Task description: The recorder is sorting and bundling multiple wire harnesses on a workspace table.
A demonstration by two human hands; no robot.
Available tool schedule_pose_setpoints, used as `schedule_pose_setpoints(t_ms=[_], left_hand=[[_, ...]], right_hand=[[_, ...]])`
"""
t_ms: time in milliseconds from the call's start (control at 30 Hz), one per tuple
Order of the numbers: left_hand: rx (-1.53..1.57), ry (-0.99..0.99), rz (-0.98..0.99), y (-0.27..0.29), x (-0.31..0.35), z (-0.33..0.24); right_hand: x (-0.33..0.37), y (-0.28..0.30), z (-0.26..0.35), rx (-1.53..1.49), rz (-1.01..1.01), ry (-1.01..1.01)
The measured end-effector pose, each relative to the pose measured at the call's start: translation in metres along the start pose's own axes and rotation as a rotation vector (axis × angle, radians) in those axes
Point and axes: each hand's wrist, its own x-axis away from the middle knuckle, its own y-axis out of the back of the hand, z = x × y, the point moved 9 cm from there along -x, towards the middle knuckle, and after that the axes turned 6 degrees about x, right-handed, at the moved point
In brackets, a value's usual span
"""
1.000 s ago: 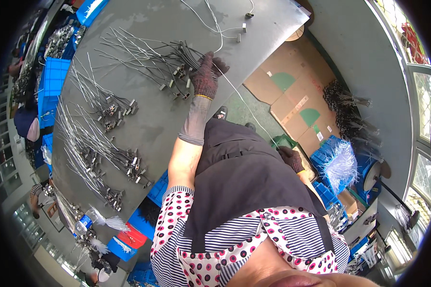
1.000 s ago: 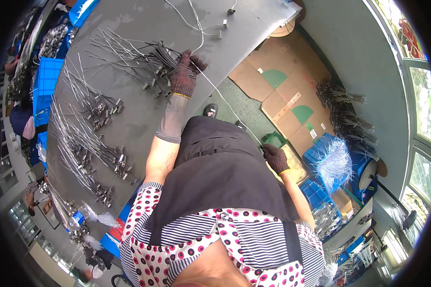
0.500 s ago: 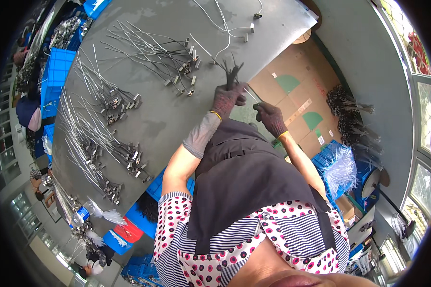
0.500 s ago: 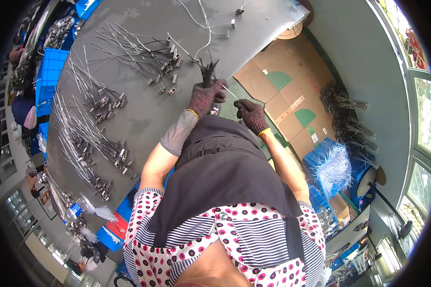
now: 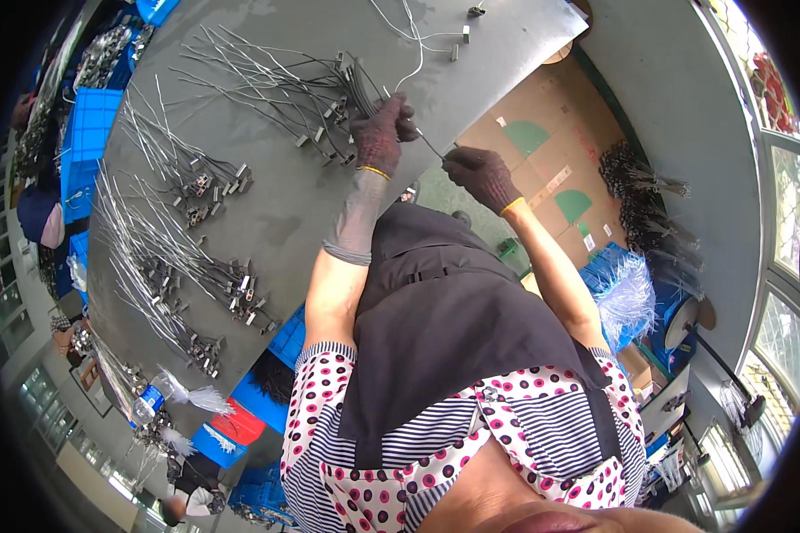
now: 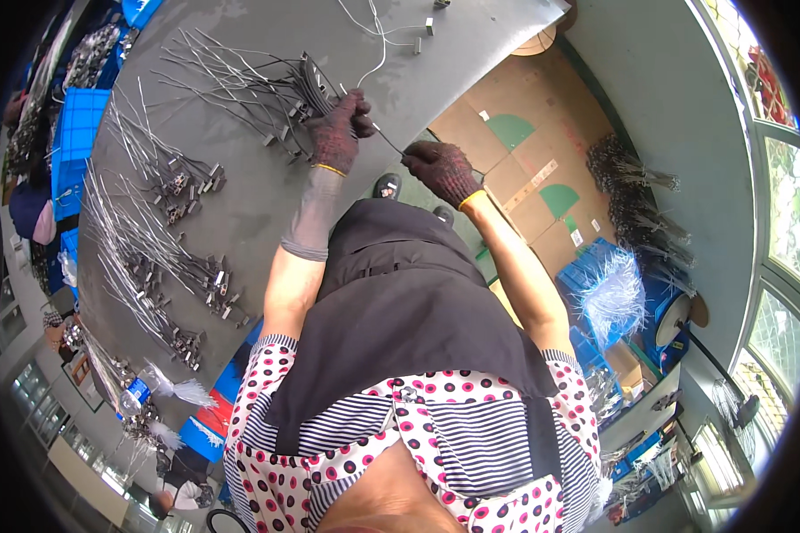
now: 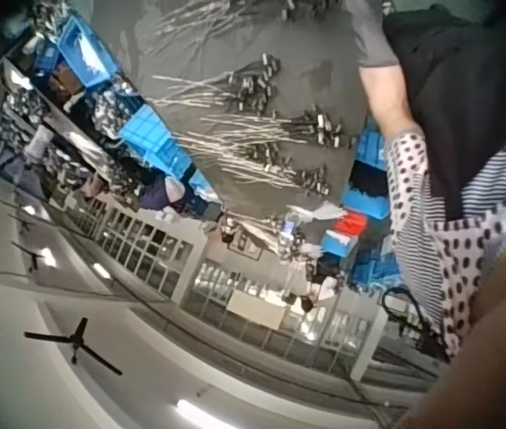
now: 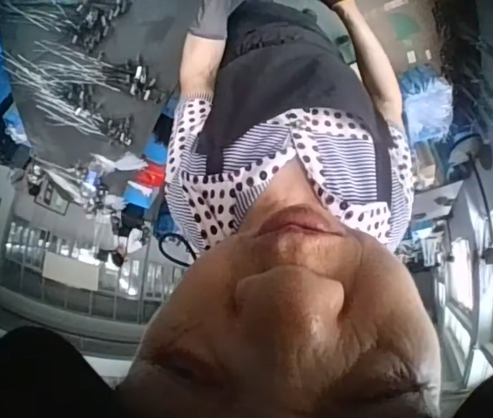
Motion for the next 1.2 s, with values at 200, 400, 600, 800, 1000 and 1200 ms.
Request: schedule_pose_setpoints(t_ms=[200, 400, 600, 800, 1000, 1200], left_hand=[[0.026, -0.246, -0.099, 0.054, -0.031, -0.100], [0.189, -0.360, -0.048, 0.113, -0.067, -0.175], [0.028, -0.429, -0.158, 0.147, -0.063, -0.209], [-0.231, -0.288, -0.096, 0.136, -0.024, -0.163], [-0.062, -0.099, -0.091, 0.094, -0.002, -0.100], [-0.008, 0.021, -0.042, 0.047, -0.006, -0.049]], right_hand=[[0.042, 0.029, -0.081, 0.308, -0.091, -0.057], [0.058, 0.020, -0.104, 0.045, -0.109, -0.051], [-0.026, -0.008, 0.012, 0.099, -0.086, 0.067], [-0.157, 0.030, 0.047, 0.530, -0.248, -0.250], [-0.213, 0.023, 0.035, 0.554, -0.306, -0.214], [-0.214, 0.020, 0.030, 0.642, -0.436, -0.106]])
